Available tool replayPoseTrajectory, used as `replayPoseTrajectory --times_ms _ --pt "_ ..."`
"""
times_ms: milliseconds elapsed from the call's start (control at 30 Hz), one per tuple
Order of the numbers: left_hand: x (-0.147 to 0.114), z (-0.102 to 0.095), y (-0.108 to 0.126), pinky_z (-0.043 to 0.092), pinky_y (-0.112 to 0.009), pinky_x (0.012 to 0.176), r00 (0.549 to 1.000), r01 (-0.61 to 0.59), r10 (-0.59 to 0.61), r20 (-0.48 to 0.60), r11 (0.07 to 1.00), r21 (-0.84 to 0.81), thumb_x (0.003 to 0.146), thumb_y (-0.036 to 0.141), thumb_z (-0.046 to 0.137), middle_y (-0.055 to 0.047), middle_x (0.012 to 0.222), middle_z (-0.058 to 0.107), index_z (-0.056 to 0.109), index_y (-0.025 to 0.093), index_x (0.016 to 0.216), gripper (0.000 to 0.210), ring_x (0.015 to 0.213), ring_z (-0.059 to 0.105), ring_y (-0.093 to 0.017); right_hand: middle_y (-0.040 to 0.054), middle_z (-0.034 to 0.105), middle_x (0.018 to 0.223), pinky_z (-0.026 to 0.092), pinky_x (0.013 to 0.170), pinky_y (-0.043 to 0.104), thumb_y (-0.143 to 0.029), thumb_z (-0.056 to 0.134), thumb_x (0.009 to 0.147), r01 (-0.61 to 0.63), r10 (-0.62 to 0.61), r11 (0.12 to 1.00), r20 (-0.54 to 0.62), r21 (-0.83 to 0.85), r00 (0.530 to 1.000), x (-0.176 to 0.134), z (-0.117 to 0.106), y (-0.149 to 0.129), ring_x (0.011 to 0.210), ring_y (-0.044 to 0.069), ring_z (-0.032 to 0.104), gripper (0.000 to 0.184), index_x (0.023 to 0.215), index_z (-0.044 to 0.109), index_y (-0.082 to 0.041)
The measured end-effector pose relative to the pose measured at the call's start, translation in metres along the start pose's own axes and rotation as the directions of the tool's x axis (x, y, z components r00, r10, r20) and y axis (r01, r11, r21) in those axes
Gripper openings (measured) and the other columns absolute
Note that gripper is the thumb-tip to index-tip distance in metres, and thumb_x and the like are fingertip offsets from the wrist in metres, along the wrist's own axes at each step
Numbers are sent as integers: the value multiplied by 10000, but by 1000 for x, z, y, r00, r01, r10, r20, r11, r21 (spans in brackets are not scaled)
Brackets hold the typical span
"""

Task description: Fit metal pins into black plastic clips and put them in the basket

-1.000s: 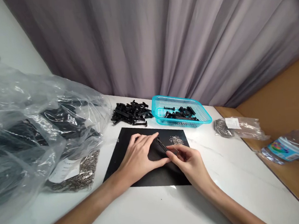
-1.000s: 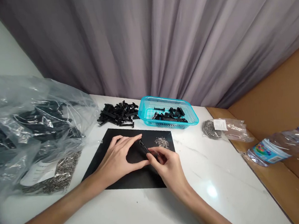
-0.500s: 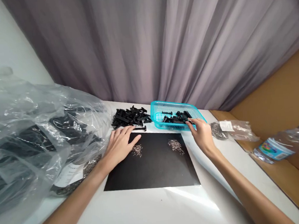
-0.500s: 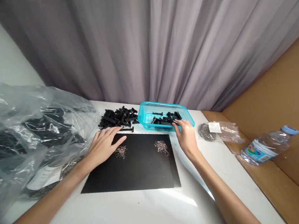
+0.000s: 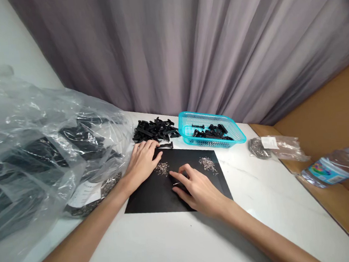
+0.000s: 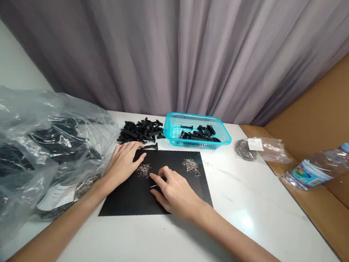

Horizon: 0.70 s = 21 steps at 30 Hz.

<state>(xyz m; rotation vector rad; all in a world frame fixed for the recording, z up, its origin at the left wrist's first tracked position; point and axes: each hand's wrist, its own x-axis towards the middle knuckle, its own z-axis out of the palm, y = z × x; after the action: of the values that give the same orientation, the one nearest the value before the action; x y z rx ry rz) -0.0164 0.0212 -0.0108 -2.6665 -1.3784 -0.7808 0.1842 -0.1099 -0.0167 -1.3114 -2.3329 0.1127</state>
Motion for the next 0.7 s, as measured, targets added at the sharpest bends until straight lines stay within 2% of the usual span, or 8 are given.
replayPoseTrajectory --times_ms 67,167,333,433,533,600,700 --pt "0 0 0 420 -505 1064 1000 1 -1 -5 1000 -10 988 248 484 -121 1210 682 615 207 1167 225 1176 613 -332 181 566 1248 613 874 474 -336 494 1061 -29 29 999 14 -18 999 4 2 2 961 270 653 474 1480 496 -115" --pt "0 2 0 470 -483 1036 1000 18 -18 -19 999 -31 981 238 481 -128 1216 653 624 204 1183 249 1150 629 -328 162 544 1261 603 925 483 -355 473 1069 -17 18 1000 26 -26 999 12 3 11 999 260 644 501 1532 442 -166" --pt "0 8 -3 540 -444 948 998 48 -51 -39 996 -70 972 240 504 -126 1186 618 648 193 1130 219 1018 671 -299 153 538 1230 584 948 483 -320 440 1076 22 -20 999 44 -46 999 18 6 15 1042 263 619 456 1508 485 -181" --pt "0 8 -2 549 -414 905 997 62 -66 -43 995 -83 967 227 529 -111 1149 620 634 194 1054 140 966 675 -271 147 553 1216 587 917 444 -310 486 1065 -32 32 999 -13 14 999 16 10 13 1007 250 630 385 1416 549 -163" --pt "1 5 0 540 -423 891 997 62 -66 -40 994 -88 952 202 553 -100 1043 650 608 196 989 66 953 664 -284 106 604 1127 577 882 383 -240 493 1063 -102 110 990 -92 93 990 14 13 14 996 232 647 189 1183 629 -184" --pt "1 3 2 530 -433 899 997 57 -61 -37 995 -86 944 184 562 -94 982 661 597 202 963 44 958 654 -295 81 629 1067 567 863 364 -202 479 1065 -118 131 987 -117 112 984 14 14 16 977 222 652 152 1079 630 -203" --pt "1 1 4 519 -427 915 998 49 -51 -32 995 -82 943 155 555 -88 969 670 591 206 975 71 963 648 -289 88 639 1102 568 870 368 -214 495 1064 -106 118 989 -122 99 985 13 13 17 992 225 656 168 1152 638 -201"
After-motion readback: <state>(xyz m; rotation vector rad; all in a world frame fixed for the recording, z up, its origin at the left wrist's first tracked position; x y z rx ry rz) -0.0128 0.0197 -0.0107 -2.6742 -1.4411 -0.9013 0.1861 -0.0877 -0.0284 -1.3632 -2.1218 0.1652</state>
